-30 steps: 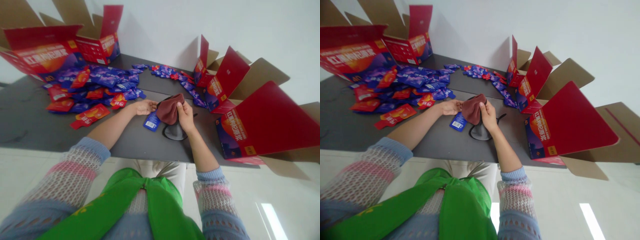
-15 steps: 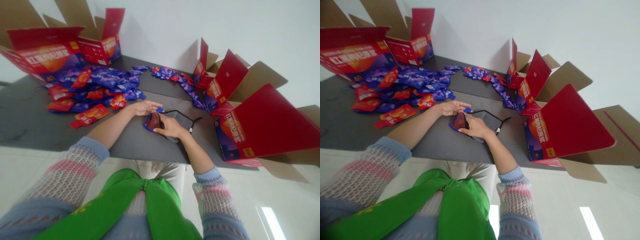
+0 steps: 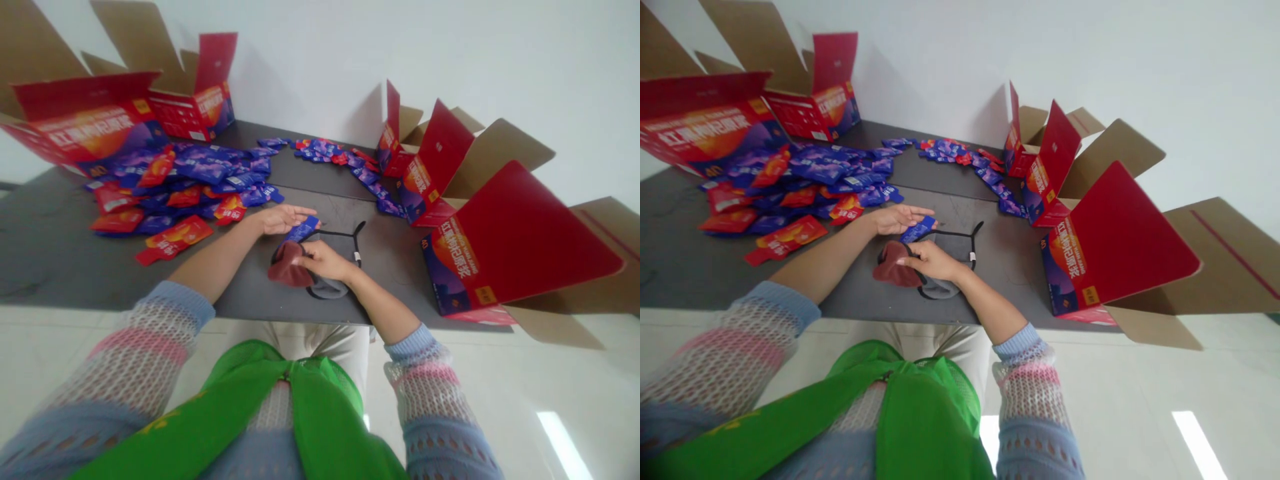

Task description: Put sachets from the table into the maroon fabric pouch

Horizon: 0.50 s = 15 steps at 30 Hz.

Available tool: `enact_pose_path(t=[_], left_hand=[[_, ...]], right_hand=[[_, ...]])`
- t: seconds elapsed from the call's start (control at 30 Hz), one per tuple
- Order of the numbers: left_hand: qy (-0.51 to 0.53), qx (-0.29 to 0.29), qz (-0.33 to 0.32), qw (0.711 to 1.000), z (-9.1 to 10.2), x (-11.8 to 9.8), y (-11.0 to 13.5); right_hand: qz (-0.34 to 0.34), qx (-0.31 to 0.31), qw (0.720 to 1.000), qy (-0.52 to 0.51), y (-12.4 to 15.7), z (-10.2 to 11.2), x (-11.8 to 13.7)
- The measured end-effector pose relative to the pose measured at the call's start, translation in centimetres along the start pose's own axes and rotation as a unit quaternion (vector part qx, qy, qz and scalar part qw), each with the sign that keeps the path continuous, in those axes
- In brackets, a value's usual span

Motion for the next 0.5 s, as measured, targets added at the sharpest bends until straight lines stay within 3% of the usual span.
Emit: enact_pose_path(t=[0.1, 0.17, 0.27, 0.37, 0.43, 0.5], left_hand=[[0.007, -0.072, -0.011, 0.997, 0.1, 0.1, -0.3], [0.024, -0.108, -0.035, 0.993, 0.1, 0.1, -0.4], [0.046, -0.104, -0.051, 0.992, -0.4, -0.1, -0.3], [0.049, -0.078, -0.022, 0.995, -0.9, -0.3, -0.1], [0.057, -0.081, -0.014, 0.995, -1.0, -0.4, 0.0], [0.073, -0.089, -0.014, 0.993, -0.8, -0.4, -0.1]], right_hand=[[-0.031, -0.206, 0.977, 0.034, -0.2, 2.0, -0.9], [-0.051, -0.326, 0.941, 0.080, 0.2, 3.9, -1.3], [-0.098, -0.456, 0.867, 0.177, 1.6, 6.9, -1.5], [-0.132, -0.513, 0.808, 0.256, 3.1, 9.1, -1.4], [-0.149, -0.509, 0.798, 0.287, 3.7, 9.6, -1.3], [-0.171, -0.471, 0.807, 0.314, 3.4, 9.0, -1.5]])
Point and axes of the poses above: each hand's wrist, its own y-axis away from the middle knuckle, its own z-axis out of the back of the hand, x = y × z, the point moved 3 cm from there along -y, towards the middle knuckle, and after that the axes turned 3 degrees about y, right-handed, at the moved point
